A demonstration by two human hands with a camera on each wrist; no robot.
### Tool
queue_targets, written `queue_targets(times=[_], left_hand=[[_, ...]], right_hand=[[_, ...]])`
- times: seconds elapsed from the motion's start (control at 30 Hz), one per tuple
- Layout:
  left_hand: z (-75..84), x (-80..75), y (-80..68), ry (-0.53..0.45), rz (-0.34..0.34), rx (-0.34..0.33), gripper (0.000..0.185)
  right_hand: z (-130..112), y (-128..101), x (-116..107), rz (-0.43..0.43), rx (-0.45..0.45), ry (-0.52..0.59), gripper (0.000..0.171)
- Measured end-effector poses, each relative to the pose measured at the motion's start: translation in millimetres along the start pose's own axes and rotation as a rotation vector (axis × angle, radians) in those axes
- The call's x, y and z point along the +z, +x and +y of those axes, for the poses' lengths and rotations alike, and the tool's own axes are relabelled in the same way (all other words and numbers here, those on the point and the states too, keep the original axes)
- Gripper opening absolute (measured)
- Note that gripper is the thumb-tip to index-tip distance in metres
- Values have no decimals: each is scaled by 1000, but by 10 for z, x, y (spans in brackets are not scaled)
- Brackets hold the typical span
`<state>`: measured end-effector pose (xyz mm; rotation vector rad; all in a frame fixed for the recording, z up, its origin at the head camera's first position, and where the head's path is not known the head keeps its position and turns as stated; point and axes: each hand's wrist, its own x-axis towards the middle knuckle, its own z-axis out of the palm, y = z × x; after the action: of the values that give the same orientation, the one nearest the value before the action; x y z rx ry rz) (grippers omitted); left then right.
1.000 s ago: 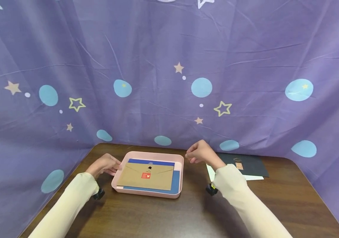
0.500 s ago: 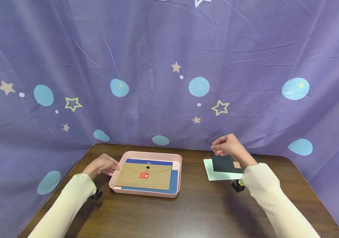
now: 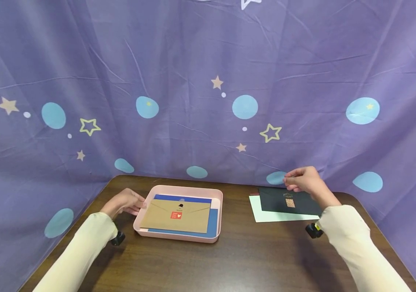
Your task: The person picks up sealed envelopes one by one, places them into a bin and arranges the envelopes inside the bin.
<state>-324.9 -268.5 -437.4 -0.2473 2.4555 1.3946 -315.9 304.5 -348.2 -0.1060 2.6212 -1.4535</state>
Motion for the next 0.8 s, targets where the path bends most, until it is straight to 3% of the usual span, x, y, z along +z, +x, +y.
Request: queue_targets(times=[0.4, 0.8], left_hand=[[-11, 1, 2, -9, 0, 3, 32], [-13, 5, 18, -3, 5, -12, 32]], right_hand=[[419, 7, -231, 101, 84, 28, 51], [752, 56, -302, 234, 225, 104, 40]])
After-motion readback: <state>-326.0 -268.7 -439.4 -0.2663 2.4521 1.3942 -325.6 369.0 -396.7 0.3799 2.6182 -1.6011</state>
